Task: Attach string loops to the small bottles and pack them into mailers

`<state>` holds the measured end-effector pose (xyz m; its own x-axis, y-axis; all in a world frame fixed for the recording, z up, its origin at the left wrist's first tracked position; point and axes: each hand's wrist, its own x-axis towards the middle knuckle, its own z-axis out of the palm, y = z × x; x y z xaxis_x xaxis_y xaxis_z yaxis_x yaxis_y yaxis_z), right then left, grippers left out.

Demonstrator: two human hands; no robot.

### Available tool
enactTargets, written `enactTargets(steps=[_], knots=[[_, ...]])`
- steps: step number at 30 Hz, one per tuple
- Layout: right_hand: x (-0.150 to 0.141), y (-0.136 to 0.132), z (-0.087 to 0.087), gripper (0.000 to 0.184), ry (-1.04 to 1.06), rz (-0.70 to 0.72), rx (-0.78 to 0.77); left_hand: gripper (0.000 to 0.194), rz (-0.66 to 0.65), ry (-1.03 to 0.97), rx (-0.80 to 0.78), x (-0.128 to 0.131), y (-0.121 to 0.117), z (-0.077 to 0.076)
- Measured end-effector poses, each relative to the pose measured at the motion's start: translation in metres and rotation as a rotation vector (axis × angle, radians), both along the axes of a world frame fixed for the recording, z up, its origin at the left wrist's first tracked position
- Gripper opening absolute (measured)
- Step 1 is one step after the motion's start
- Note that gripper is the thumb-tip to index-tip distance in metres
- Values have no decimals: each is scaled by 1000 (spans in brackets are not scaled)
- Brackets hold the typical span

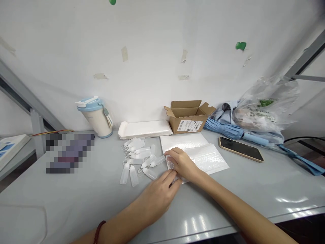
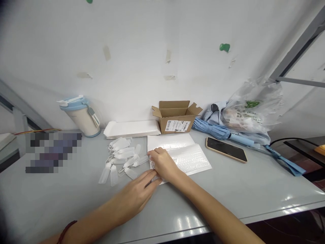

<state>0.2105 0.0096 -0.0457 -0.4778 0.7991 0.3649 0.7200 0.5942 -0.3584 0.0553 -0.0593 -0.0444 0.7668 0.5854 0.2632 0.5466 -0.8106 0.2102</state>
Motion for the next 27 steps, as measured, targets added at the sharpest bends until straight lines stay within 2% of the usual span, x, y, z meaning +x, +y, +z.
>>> enactTargets(steps=[3, 7, 11, 13, 17, 19, 22, 25, 27], knots=[[-1, -2, 5, 31, -59, -28, -42, 40, -7, -31, 0, -1, 1, 0], [2, -2, 11, 27, -137, -99, -94, 35, 7, -61, -31, -2, -1, 3], [9, 2, 12, 25, 1, -86, -142, 28, 57, -193, -208, -2, -2, 5], [12, 3, 13, 24, 99, -82, -153, 25, 172, -361, -381, -2, 0, 8], [14, 4, 17, 18, 195, -121, -156, 25, 492, -652, -656, -5, 9, 17], [13, 3, 18, 16, 226, -134, -149, 24, 565, -716, -777, -7, 13, 20], [10, 1, 18, 15, 275, -140, -143, 22, 540, -756, -948, -7, 14, 18], [7, -2, 17, 14, 324, -146, -141, 20, 457, -754, -984, -6, 12, 16], [6, -4, 18, 12, 350, -153, -139, 18, 471, -767, -1010, -6, 11, 17]])
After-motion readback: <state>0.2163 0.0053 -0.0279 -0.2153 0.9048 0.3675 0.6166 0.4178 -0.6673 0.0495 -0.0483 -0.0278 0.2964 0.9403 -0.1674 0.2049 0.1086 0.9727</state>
